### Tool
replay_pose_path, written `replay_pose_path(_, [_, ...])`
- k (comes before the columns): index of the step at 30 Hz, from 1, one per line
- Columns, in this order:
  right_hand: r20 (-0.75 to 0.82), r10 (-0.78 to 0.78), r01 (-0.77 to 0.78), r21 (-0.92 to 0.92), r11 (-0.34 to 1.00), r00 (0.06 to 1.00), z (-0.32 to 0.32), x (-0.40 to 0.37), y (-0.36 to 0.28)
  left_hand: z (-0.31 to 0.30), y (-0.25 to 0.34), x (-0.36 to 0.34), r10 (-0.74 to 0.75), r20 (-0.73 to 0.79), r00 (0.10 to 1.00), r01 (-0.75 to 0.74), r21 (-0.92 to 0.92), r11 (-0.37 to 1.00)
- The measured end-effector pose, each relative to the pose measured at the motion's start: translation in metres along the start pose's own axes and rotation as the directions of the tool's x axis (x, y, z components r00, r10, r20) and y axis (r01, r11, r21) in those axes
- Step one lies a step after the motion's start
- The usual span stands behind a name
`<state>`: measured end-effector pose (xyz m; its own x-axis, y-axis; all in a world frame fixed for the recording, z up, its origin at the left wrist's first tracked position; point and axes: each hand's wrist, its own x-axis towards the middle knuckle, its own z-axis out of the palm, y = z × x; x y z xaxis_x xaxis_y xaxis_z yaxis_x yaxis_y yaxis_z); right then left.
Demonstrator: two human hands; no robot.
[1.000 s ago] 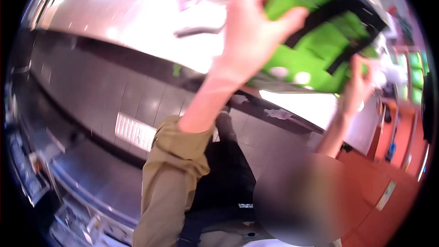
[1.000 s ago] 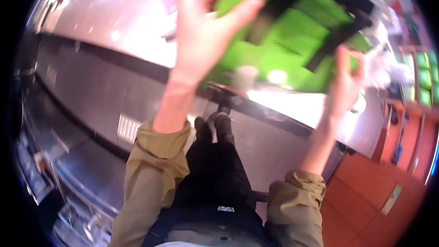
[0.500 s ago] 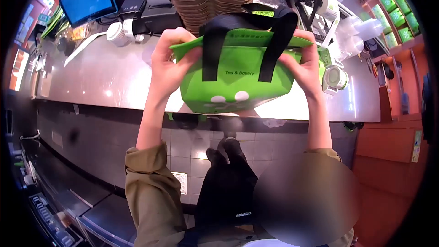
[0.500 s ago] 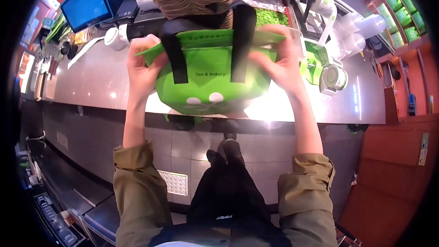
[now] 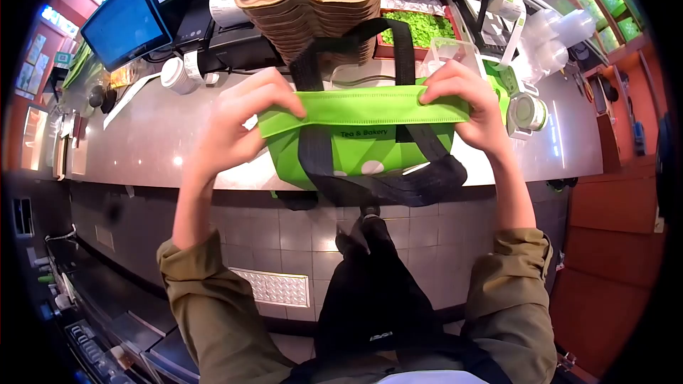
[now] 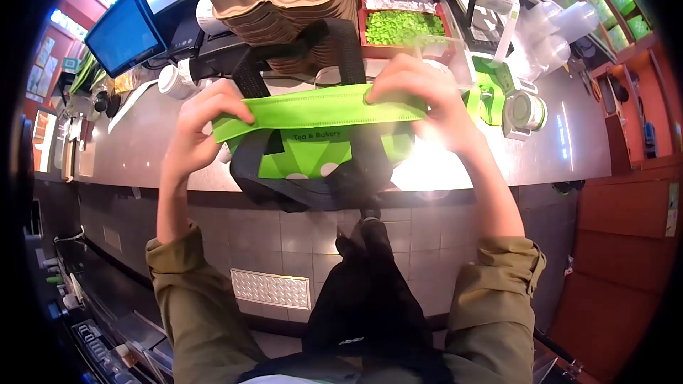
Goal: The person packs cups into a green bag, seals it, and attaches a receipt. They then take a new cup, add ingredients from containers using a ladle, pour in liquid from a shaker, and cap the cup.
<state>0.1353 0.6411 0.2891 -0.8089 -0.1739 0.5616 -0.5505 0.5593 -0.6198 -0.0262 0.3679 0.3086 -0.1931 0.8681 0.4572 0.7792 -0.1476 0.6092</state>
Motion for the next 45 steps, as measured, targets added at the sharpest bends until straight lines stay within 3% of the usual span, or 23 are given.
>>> replay_pose_path(4, [0.174, 0.084, -0.020, -0.341, 0.940, 0.981, -0.006, -0.003, -0.018, -0.017, 0.028, -0.004, -0.091, 0.150, 0.984, 0.033, 0.347, 0.937])
replay_pose_path(7, [0.309, 0.114, 0.094, -0.584, 0.806, 0.944, -0.003, 0.000, -0.027, -0.016, 0.048, 0.007, -0.004, 0.163, 0.987, -0.094, 0.585, 0.805])
replay_pose_path(8, [0.309, 0.140, 0.079, -0.600, 0.796, 0.941, 0.000, 0.001, -0.030, -0.005, 0.057, 0.014, -0.108, 0.126, 0.986, 0.005, 0.627, 0.779])
replay_pose_path(9, [0.342, 0.215, 0.084, -0.683, 0.726, 0.915, 0.004, 0.005, -0.037, 0.006, 0.057, 0.020, -0.039, 0.073, 0.997, -0.018, 0.655, 0.755])
replay_pose_path(11, [0.217, 0.209, -0.028, -0.628, 0.778, 0.954, 0.021, 0.017, -0.057, 0.055, 0.042, 0.032, 0.150, -0.178, 0.972, -0.014, 0.599, 0.801])
replay_pose_path(15, [0.006, 0.069, -0.050, -0.628, 0.777, 0.998, 0.040, 0.000, -0.022, 0.105, 0.006, 0.045, 0.318, -0.236, 0.918, -0.101, 0.638, 0.763])
replay_pose_path(18, [0.000, 0.046, -0.035, -0.660, 0.750, 0.999, 0.046, 0.000, -0.031, 0.084, 0.019, 0.027, 0.380, -0.301, 0.875, -0.076, 0.688, 0.722])
replay_pose_path(19, [-0.026, 0.130, -0.116, -0.650, 0.751, 0.991, 0.035, -0.017, -0.014, 0.069, 0.022, 0.011, 0.403, -0.432, 0.807, -0.013, 0.670, 0.743])
replay_pose_path(20, [-0.043, 0.160, -0.151, -0.628, 0.763, 0.986, 0.035, -0.013, -0.020, 0.056, 0.014, -0.013, 0.271, -0.648, 0.712, 0.026, 0.410, 0.912])
replay_pose_path(21, [-0.063, 0.196, -0.193, -0.608, 0.770, 0.979, 0.034, -0.011, -0.025, 0.040, -0.016, -0.043, 0.424, -0.705, 0.568, 0.056, 0.548, 0.835])
replay_pose_path(22, [-0.061, 0.158, -0.162, -0.611, 0.775, 0.986, 0.028, -0.022, -0.018, 0.040, -0.028, -0.080, -0.167, -0.926, 0.339, 0.296, -0.063, 0.953])
replay_pose_path(23, [-0.046, 0.214, -0.198, -0.598, 0.777, 0.976, 0.030, -0.018, -0.032, 0.041, -0.051, -0.113, -0.465, -0.883, 0.064, 0.453, -0.390, 0.802])
replay_pose_path(24, [-0.083, 0.227, -0.225, -0.652, 0.724, 0.970, 0.031, -0.025, -0.042, 0.050, -0.082, -0.154, -0.477, -0.879, 0.006, 0.625, -0.369, 0.688])
replay_pose_path(25, [-0.122, 0.235, -0.251, -0.703, 0.665, 0.964, 0.030, -0.033, -0.052, 0.062, -0.103, -0.184, -0.683, -0.728, -0.058, 0.698, -0.519, 0.494])
replay_pose_path(27, [-0.368, -0.064, -0.271, -0.782, 0.562, 0.928, 0.061, -0.035, -0.079, 0.081, -0.129, -0.208, -0.892, -0.451, -0.029, 0.649, -0.687, 0.327])
replay_pose_path(28, [-0.507, -0.150, -0.322, -0.720, 0.615, 0.849, 0.078, -0.062, -0.077, 0.085, -0.127, -0.203, -0.888, -0.461, 0.007, 0.608, -0.703, 0.369])
replay_pose_path(30, [-0.533, 0.015, -0.434, -0.671, 0.601, 0.846, 0.123, -0.128, -0.084, 0.087, -0.127, -0.195, -0.902, -0.429, 0.046, 0.586, -0.720, 0.372])
replay_pose_path(31, [-0.281, 0.161, -0.243, -0.286, 0.927, 0.946, 0.165, -0.094, -0.106, 0.085, -0.126, -0.197, -0.922, -0.381, 0.075, 0.539, -0.762, 0.359])
replay_pose_path(33, [0.079, 0.284, -0.287, 0.032, 0.957, 0.956, 0.228, -0.040, -0.113, 0.077, -0.123, -0.196, -0.944, -0.296, 0.149, 0.440, -0.834, 0.331])
replay_pose_path(34, [0.110, 0.279, -0.297, 0.205, 0.933, 0.954, 0.252, -0.020, -0.104, 0.072, -0.119, -0.195, -0.915, -0.349, 0.204, 0.374, -0.836, 0.402])
replay_pose_path(38, [-0.117, 0.495, -0.460, 0.236, 0.856, 0.861, 0.328, 0.045, -0.031, 0.059, -0.107, -0.227, -0.833, -0.431, 0.347, 0.271, -0.804, 0.529])
replay_pose_path(40, [0.007, 0.550, -0.547, 0.116, 0.829, 0.835, 0.341, 0.059, 0.003, 0.053, -0.114, -0.244, -0.800, -0.468, 0.374, 0.284, -0.764, 0.580])
replay_pose_path(45, [0.001, 0.602, -0.588, -0.214, 0.780, 0.798, 0.373, 0.065, 0.042, 0.020, -0.111, -0.252, -0.865, -0.414, 0.283, 0.340, -0.800, 0.494])
